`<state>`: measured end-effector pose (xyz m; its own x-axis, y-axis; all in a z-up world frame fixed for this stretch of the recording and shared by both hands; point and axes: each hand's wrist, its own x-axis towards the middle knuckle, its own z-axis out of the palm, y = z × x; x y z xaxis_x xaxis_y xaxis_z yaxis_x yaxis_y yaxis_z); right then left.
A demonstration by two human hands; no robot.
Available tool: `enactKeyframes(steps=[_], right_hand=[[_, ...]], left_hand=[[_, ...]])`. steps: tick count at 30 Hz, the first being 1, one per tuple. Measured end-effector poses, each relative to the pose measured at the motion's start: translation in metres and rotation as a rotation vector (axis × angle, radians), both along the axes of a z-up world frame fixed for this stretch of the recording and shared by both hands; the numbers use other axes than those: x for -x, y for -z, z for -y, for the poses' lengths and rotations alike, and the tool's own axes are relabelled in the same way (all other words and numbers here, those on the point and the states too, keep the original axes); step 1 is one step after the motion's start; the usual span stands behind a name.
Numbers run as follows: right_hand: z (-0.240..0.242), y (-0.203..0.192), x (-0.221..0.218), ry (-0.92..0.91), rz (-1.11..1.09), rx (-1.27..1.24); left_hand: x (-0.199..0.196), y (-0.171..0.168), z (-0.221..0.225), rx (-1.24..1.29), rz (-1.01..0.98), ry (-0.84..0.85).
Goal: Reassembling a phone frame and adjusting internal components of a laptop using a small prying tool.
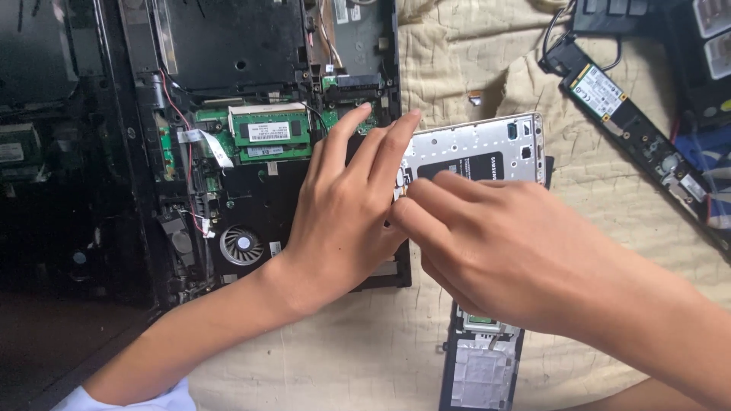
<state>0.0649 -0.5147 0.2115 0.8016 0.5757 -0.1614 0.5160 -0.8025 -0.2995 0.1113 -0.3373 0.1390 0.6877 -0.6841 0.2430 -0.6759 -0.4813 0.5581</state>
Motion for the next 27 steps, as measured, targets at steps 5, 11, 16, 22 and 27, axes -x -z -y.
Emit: enactKeyframes(steps=[5,11,16,22,27], right_hand=[[0.002,0.006,0.002,-0.019,0.054,-0.016],[0.0,0.001,-0.002,0.005,0.091,-0.078],[0.005,0.01,0.002,-0.038,0.065,-0.06],[0.004,0.012,0.001,-0.022,0.139,-0.11],[0.001,0.009,0.004,-0.017,0.036,-0.075]], left_hand=[[0.0,0.0,0.0,-0.002,-0.019,0.005],[0.0,0.0,0.0,-0.033,-0.008,-0.002],[0.0,0.001,0.001,-0.018,0.01,-0.015],[0.0,0.002,0.0,-0.065,0.004,0.008],[0.0,0.003,-0.001,-0.003,-0.001,0.01]])
